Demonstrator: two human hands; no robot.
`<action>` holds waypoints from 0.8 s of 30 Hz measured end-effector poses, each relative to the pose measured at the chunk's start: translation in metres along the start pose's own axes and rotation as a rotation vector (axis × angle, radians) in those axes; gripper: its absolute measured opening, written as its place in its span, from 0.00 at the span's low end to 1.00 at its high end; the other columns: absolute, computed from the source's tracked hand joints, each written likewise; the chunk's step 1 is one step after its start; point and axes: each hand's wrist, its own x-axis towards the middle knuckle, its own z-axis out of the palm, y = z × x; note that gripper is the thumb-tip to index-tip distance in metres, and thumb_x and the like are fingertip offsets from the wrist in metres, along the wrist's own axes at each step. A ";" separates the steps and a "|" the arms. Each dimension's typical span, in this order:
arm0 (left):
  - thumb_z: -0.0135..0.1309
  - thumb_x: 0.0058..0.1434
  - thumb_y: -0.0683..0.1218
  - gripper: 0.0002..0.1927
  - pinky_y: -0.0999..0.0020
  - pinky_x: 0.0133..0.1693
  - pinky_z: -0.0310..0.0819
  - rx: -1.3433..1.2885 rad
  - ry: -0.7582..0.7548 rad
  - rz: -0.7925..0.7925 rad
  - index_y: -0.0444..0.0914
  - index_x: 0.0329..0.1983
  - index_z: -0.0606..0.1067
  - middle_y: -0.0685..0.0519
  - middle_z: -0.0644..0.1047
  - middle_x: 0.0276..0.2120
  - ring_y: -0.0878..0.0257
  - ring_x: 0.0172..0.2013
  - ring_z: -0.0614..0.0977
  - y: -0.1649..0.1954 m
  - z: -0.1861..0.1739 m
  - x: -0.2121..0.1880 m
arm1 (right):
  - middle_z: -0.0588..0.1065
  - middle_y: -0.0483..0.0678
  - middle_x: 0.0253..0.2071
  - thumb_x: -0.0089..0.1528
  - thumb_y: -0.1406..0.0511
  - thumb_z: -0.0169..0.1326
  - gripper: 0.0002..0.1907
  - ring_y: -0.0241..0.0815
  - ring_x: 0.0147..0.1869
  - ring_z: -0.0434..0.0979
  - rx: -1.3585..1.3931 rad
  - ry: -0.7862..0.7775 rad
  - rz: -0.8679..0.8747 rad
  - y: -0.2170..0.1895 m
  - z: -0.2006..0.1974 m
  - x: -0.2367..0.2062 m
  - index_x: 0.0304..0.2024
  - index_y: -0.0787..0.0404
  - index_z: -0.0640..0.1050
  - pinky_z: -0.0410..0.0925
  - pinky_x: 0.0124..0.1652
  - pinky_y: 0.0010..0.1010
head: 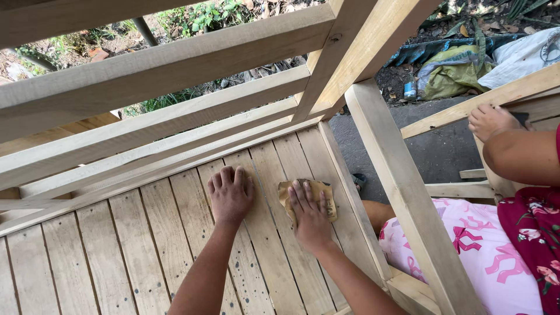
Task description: The person sands the surface of a wooden bench using a sanding block. They move the block back and forth across the slats, applying pressure to smooth the wood. The camera remains in a first-person view focused on the hands and the bench surface.
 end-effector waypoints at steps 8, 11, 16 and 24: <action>0.49 0.66 0.55 0.19 0.49 0.59 0.60 -0.021 0.055 0.019 0.42 0.55 0.72 0.46 0.70 0.50 0.49 0.54 0.70 0.000 0.001 -0.002 | 0.46 0.44 0.80 0.71 0.50 0.28 0.33 0.47 0.83 0.39 0.231 -0.043 0.112 0.008 -0.008 0.048 0.77 0.52 0.52 0.33 0.74 0.53; 0.49 0.66 0.55 0.18 0.49 0.60 0.59 -0.024 0.014 0.000 0.43 0.55 0.73 0.47 0.70 0.50 0.50 0.54 0.70 0.001 0.003 -0.003 | 0.46 0.44 0.80 0.72 0.49 0.28 0.33 0.45 0.83 0.39 0.186 -0.041 0.070 0.012 -0.002 0.013 0.76 0.54 0.53 0.35 0.73 0.52; 0.49 0.66 0.55 0.19 0.49 0.60 0.59 0.021 0.006 0.011 0.43 0.56 0.71 0.46 0.69 0.50 0.50 0.53 0.70 0.001 0.004 -0.002 | 0.45 0.43 0.80 0.73 0.52 0.27 0.31 0.43 0.82 0.38 0.151 -0.039 0.043 0.018 0.017 0.001 0.77 0.52 0.52 0.34 0.73 0.53; 0.48 0.67 0.55 0.18 0.49 0.60 0.59 0.002 -0.022 0.003 0.43 0.56 0.71 0.46 0.68 0.51 0.50 0.54 0.70 0.001 0.004 -0.002 | 0.50 0.43 0.79 0.72 0.52 0.30 0.30 0.44 0.82 0.45 0.151 0.043 0.001 0.003 -0.016 -0.032 0.75 0.50 0.56 0.38 0.74 0.52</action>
